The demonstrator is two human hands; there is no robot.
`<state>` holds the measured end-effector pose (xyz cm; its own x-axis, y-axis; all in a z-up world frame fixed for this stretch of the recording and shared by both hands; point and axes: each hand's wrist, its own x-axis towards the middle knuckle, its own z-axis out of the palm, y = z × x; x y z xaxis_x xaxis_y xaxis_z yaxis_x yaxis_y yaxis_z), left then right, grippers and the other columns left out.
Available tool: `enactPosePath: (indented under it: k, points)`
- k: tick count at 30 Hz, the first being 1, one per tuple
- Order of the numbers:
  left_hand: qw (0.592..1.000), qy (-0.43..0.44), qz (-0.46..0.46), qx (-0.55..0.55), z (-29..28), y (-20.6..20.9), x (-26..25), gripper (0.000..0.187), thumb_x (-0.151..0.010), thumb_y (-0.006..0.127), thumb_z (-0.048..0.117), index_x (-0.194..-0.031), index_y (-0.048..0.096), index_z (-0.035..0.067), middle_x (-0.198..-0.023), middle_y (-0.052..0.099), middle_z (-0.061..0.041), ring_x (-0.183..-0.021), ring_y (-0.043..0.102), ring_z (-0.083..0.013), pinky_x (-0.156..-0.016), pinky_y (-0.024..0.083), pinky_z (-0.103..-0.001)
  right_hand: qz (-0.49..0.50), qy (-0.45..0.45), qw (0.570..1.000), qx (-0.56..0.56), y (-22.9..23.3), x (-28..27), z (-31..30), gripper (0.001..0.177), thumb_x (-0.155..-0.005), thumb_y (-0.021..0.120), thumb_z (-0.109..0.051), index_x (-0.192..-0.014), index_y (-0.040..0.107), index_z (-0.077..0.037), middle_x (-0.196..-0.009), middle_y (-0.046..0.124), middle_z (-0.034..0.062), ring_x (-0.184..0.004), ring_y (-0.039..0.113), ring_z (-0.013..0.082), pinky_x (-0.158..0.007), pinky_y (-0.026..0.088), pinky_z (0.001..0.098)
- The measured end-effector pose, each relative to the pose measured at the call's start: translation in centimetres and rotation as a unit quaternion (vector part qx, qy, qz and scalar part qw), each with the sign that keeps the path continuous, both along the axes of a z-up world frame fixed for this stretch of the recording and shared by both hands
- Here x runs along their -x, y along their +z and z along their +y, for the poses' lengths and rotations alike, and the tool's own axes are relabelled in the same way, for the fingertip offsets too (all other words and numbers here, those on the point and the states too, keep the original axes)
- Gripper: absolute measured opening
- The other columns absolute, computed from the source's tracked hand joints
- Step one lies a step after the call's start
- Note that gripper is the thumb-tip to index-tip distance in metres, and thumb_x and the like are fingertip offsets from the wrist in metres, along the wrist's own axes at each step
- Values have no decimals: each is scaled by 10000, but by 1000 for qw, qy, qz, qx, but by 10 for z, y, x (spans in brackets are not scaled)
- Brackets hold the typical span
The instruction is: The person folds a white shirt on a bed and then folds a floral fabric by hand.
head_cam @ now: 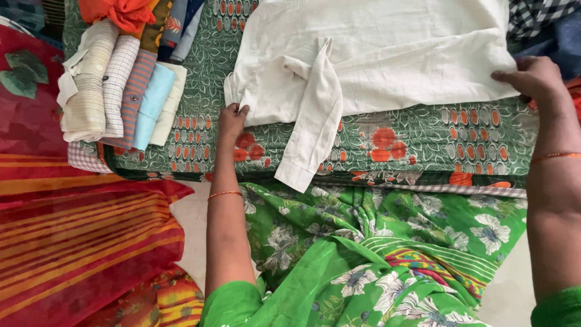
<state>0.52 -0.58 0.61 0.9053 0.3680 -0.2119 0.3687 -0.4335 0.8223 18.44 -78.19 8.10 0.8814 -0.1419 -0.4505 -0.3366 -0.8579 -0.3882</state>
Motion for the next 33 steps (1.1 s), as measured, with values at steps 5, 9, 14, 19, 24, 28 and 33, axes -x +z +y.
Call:
enactPosePath:
  k: [5,9,14,19,24,28,33]
  points:
    - [992,4,-8,-129,-1,17,-2,232,-978,739,237,-973,727,6,-724,688,-91,-608,603,-188,-629,489,-343,-275,10,958,-86,-10,10,-10,230,-1043,755,-213,-1101,724,7,-1037,772,118,-896,706,144,-814,570,302]
    - [994,20,10,-102,-6,28,6,239,-948,715,240,-1035,712,17,-836,707,-133,-706,666,-239,-661,521,-388,-291,0,954,-69,-10,10,-12,214,-1019,772,-180,-1106,766,16,-973,769,125,-847,696,195,-752,548,333]
    - [980,-23,-25,-196,-14,42,6,240,-958,709,230,-1073,724,20,-933,729,-200,-836,707,-324,-749,542,-430,-311,85,943,78,-12,23,-10,191,-1000,799,-171,-1007,788,20,-1030,744,221,-841,691,280,-769,557,403]
    - [989,-17,29,-147,-16,41,5,300,-916,766,298,-1023,715,23,-868,741,-167,-786,727,-316,-751,554,-419,-240,79,967,27,0,17,5,384,-980,868,-265,-1162,736,46,-1072,742,251,-895,703,284,-807,555,413]
    - [992,17,17,-121,-2,14,0,243,-947,735,263,-986,729,24,-825,745,-125,-719,688,-251,-698,532,-393,-50,-72,996,-31,35,24,24,454,-990,782,-319,-1365,677,-86,-1077,736,185,-791,666,257,-685,543,481]
    - [999,-21,-29,-41,17,21,4,212,-989,715,224,-1008,718,13,-827,736,-112,-716,624,-183,-686,504,-352,-104,4,994,-26,61,38,12,402,-1107,685,-342,-1284,702,19,-1031,731,225,-803,661,230,-691,541,444]
    - [987,-54,129,-82,1,60,29,279,-969,689,310,-1085,738,61,-974,755,-119,-866,693,-236,-787,531,-378,-15,56,997,44,44,57,-5,423,-1110,698,-394,-1228,740,10,-962,765,216,-779,691,271,-712,560,462]
